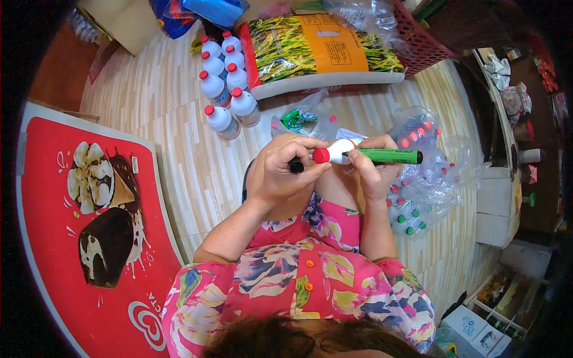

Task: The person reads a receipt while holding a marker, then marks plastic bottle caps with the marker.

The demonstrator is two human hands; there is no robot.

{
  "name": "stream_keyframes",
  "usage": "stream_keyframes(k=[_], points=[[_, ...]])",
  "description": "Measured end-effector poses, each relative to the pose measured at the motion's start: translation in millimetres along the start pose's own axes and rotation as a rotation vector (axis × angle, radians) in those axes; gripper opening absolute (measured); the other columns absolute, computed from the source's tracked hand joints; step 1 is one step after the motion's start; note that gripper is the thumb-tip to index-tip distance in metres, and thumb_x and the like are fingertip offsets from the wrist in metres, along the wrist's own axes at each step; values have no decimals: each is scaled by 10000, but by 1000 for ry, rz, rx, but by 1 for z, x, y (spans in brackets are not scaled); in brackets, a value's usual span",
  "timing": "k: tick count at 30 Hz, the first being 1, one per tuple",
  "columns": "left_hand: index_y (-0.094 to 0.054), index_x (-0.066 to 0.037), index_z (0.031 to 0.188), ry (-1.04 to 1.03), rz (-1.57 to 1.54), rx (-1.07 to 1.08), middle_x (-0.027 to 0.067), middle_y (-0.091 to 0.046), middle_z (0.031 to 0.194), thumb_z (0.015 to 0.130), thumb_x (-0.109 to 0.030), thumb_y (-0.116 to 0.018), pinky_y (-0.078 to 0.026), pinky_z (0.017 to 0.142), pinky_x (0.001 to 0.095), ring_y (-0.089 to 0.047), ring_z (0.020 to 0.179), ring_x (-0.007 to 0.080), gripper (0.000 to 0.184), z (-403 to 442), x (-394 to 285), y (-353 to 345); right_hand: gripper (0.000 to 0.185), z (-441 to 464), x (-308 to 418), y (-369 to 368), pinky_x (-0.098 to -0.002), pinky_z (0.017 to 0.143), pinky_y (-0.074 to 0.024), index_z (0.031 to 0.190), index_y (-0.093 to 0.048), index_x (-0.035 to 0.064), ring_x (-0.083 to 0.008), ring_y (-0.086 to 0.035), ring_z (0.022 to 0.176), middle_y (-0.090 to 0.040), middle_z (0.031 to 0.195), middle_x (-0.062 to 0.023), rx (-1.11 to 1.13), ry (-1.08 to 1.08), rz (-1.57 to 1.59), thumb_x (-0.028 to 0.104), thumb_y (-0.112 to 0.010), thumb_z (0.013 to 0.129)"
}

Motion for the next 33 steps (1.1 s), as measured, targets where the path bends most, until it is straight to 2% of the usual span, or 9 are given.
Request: stream_keyframes(k=[3, 6, 15, 24, 30, 33], points=[[-422, -74, 658, 34, -27, -8, 173, -637, 984, 663, 48, -745, -461, 797, 327, -593, 940, 226, 345, 0, 0, 1, 158, 2, 10, 4, -236, 539, -401, 734, -540, 13, -95, -500, 580, -559, 661, -32, -56, 145, -52, 51, -685, 682], [-423, -73, 658, 10, -11, 7, 177, -633, 993, 663, 49, -745, -463, 794, 323, -594, 938, 223, 345, 1, -1, -1, 159, 5, 7, 7, -234, 540, -402, 735, -540, 18, -94, -504, 583, -561, 656, -31, -86, 69, 58, 44, -687, 681], [-424, -76, 652, 3, 27, -1, 175, -634, 995, 660, 44, -751, -473, 786, 310, -601, 927, 214, 348, 2, 2, -1, 166, 4, 6, 5, -230, 540, -408, 741, -548, 19, -87, -508, 578, -574, 663, -32, -34, 86, 16, 36, -705, 690], [-427, -75, 658, 54, 112, 19, 164, -639, 981, 660, 46, -750, -469, 783, 309, -600, 933, 214, 345, -2, 14, 0, 164, 5, -5, 4, -222, 518, -399, 736, -556, 15, -80, -506, 566, -576, 649, -33, -36, -9, 14, 44, -709, 686], [-426, -81, 660, -1, 126, 25, 162, -646, 968, 656, 39, -757, -469, 778, 315, -603, 932, 219, 352, 1, 11, -1, 160, 6, -3, 7, -222, 515, -399, 721, -545, 21, -81, -506, 563, -574, 653, -33, -1, 55, -31, 36, -699, 682], [-424, -85, 660, 0, 113, 15, 161, -650, 960, 655, 38, -759, -466, 780, 319, -604, 931, 222, 357, 2, 9, -1, 161, 8, 0, 9, -222, 518, -401, 721, -545, 24, -83, -511, 571, -577, 669, -38, -51, 99, 31, 38, -701, 685]])
Point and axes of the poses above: each hand's wrist, its own z-axis towards the middle knuckle, its own y-axis out of the back of the hand, x = y × z, the point moved 8 cm from there along z, towards the middle knuckle
